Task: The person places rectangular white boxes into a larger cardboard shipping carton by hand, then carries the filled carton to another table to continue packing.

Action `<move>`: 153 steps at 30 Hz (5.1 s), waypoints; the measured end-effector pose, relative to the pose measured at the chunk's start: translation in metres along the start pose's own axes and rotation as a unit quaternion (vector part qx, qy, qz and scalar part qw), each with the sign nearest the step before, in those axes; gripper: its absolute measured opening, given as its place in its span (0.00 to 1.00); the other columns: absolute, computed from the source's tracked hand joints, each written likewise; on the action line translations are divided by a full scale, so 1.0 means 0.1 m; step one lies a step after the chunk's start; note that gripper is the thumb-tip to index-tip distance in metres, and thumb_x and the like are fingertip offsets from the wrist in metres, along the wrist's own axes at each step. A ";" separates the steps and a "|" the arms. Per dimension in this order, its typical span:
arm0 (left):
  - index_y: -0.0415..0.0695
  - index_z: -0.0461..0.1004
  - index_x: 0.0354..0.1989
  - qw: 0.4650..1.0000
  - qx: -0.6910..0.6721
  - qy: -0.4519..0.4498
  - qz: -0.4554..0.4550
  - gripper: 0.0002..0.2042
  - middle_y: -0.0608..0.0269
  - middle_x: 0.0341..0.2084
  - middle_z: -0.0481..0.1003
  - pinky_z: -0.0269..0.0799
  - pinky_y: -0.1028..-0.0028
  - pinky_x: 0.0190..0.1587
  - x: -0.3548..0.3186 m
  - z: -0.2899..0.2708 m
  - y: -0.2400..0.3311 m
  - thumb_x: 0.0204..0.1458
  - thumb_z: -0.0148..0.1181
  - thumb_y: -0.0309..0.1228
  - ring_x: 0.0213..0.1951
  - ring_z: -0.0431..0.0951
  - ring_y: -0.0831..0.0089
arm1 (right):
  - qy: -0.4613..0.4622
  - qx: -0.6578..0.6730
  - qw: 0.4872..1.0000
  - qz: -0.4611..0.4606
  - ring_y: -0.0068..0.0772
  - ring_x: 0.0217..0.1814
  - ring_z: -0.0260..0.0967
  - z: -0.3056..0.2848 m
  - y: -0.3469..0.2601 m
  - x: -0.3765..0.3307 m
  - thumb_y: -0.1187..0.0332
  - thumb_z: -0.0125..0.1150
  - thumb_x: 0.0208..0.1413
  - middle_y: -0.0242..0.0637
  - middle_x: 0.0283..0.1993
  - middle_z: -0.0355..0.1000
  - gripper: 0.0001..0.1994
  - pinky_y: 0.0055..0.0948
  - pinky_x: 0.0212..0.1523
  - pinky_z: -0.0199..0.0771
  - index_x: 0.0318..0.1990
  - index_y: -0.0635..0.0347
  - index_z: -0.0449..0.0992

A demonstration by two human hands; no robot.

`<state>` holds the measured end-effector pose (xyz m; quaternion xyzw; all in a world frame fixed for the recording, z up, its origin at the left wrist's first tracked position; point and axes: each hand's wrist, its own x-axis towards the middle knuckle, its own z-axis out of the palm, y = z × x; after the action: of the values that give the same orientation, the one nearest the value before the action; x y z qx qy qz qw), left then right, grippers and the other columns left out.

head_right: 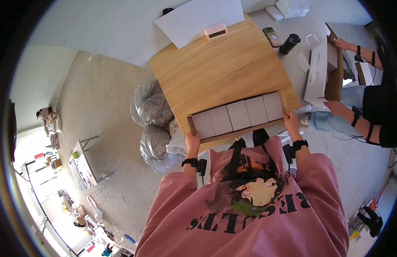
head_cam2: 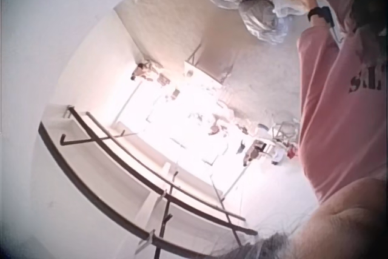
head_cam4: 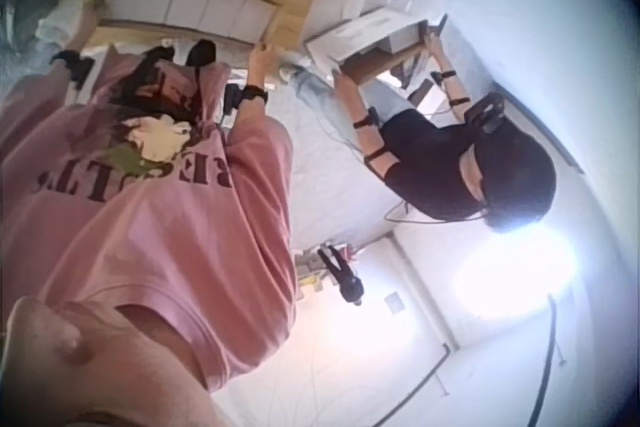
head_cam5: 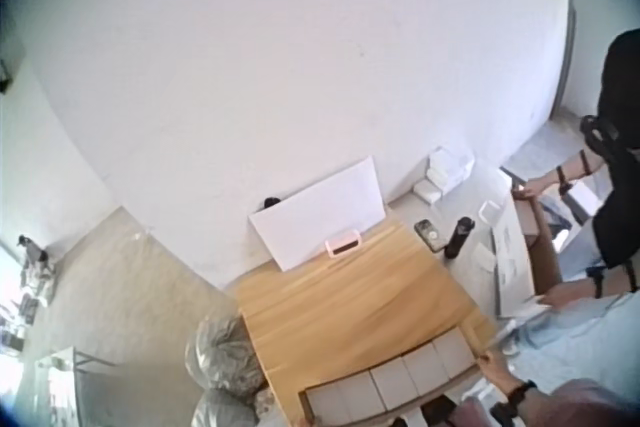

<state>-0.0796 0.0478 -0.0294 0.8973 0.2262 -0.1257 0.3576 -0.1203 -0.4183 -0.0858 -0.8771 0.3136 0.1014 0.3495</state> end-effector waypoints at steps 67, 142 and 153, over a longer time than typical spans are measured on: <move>0.38 0.61 0.48 0.637 -0.675 -0.099 -0.359 0.17 0.50 0.45 0.66 0.67 0.48 0.53 -0.32 0.19 -0.78 0.47 0.45 0.15 0.49 0.68 0.50 | -0.272 0.620 0.688 0.262 0.46 0.50 0.68 0.70 -0.85 -0.64 0.78 0.51 0.50 0.47 0.45 0.68 0.11 0.46 0.53 0.72 0.42 0.67 0.66; 0.42 0.64 0.41 0.905 0.198 -0.272 0.260 0.20 0.53 0.35 0.70 0.70 0.62 0.39 -0.18 0.64 0.82 0.40 0.64 0.28 0.40 0.73 0.57 | -0.012 -0.067 0.998 -0.008 0.61 0.40 0.67 0.17 -0.55 -0.59 0.59 0.47 0.57 0.59 0.34 0.70 0.17 0.52 0.41 0.66 0.33 0.68 0.71; 0.45 0.63 0.41 0.887 0.298 -0.225 0.272 0.20 0.52 0.39 0.69 0.70 0.60 0.42 -0.17 0.74 0.79 0.40 0.65 0.32 0.43 0.72 0.53 | 0.001 -0.049 0.999 -0.016 0.59 0.38 0.69 0.30 -0.50 -0.59 0.61 0.47 0.56 0.55 0.32 0.71 0.16 0.51 0.40 0.68 0.31 0.66 0.73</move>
<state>-0.0598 -0.0597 -0.0299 0.9355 -0.1618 -0.2837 0.1345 -0.1337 -0.3422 -0.0567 -0.8979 0.2950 0.1098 0.3076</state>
